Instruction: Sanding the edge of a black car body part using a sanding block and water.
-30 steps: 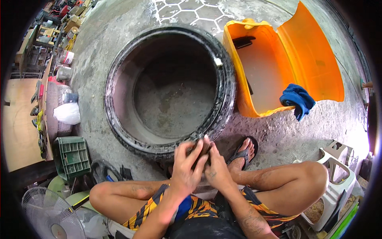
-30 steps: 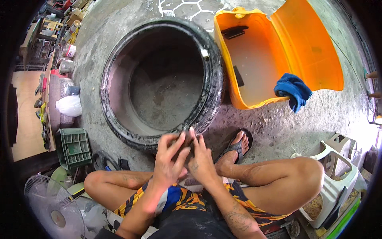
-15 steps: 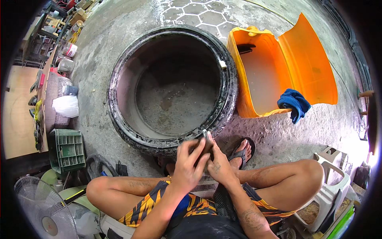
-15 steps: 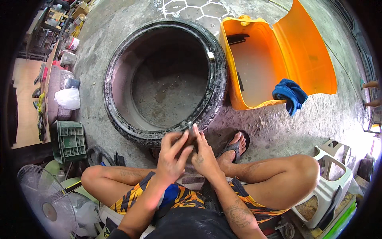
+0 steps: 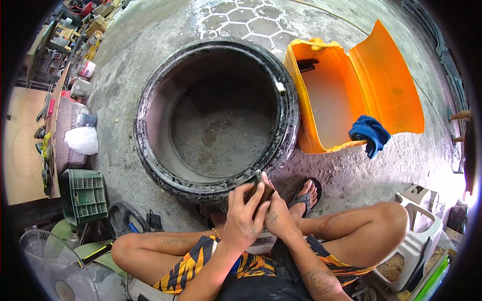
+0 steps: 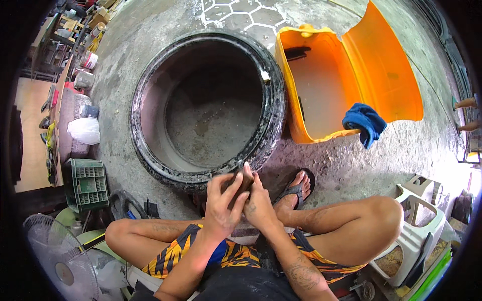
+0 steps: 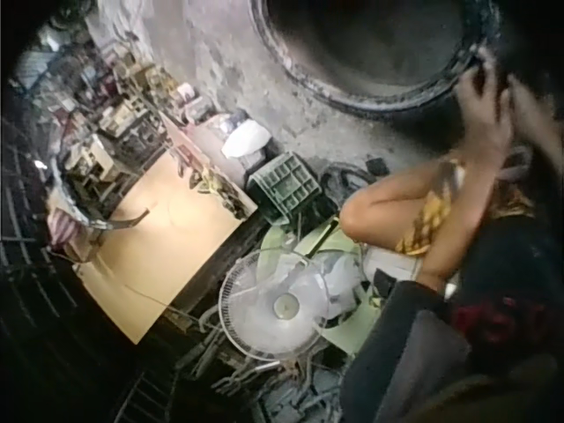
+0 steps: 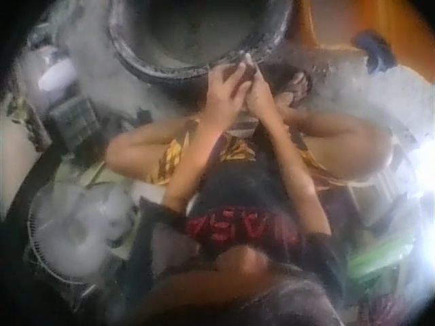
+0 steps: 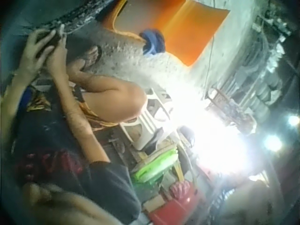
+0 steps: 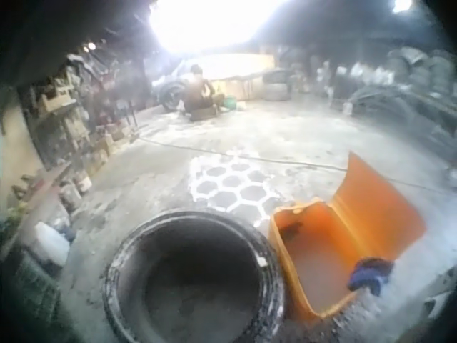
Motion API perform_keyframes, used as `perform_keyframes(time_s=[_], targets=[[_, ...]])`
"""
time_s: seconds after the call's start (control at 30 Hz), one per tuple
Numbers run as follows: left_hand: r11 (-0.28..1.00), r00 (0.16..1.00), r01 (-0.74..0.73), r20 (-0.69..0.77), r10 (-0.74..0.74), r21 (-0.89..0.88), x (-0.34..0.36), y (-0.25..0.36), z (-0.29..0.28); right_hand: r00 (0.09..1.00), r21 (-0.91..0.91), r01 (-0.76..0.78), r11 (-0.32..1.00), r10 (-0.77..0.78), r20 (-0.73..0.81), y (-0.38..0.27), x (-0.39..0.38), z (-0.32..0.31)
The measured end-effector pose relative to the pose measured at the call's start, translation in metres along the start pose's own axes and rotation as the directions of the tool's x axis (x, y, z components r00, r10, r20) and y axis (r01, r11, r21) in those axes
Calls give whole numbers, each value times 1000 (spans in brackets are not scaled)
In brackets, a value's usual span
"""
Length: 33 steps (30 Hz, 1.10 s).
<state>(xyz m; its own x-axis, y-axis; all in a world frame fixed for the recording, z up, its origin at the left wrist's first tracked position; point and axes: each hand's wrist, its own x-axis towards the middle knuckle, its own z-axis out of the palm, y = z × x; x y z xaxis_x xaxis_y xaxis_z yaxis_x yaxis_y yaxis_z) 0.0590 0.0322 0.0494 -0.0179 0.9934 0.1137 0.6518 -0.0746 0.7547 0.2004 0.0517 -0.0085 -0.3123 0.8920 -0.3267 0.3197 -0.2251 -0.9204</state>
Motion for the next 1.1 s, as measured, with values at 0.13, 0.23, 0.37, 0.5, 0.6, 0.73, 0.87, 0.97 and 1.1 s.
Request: perform_keyframes(time_s=[0.13, 0.23, 0.37, 0.5, 0.6, 0.73, 0.87, 0.97, 1.1], targets=[[996, 996, -81, -50, 79, -26, 55, -8, 21, 997, 61, -61, 996, 58, 52, 2, 2, -3], [999, 997, 14, -74, -18, -46, 13, -20, 4, 995, -84, 102, 991, -103, -7, 5, 0, -6], [1000, 998, 1, -68, 1, 30, -12, -15, -10, 995, -127, 99, 987, -100, -2, 0, -1, -10], [984, 982, -172, -72, 176, 48, 46, -13, 24, 980, 70, -186, 980, 180, 81, -1, 1, -4], [981, 981, -175, -71, 181, 84, 9, -21, 13, 1000, 35, -31, 999, 31, -3, 8, -2, -2], [975, 976, -203, -57, 208, 92, 25, -13, 12, 1000, -18, -7, 1000, 8, 22, 21, -4, 6], [960, 962, -262, -57, 269, 102, 23, -16, 18, 997, 79, -46, 996, 41, 64, 11, -1, -5], [963, 981, -190, -9, 196, 193, -24, -38, -12, 997, -42, 79, 996, -78, 13, 13, 1, -3], [963, 977, -198, -36, 208, 184, -10, -18, -11, 999, -81, 39, 996, -39, -5, 13, -1, -7]])
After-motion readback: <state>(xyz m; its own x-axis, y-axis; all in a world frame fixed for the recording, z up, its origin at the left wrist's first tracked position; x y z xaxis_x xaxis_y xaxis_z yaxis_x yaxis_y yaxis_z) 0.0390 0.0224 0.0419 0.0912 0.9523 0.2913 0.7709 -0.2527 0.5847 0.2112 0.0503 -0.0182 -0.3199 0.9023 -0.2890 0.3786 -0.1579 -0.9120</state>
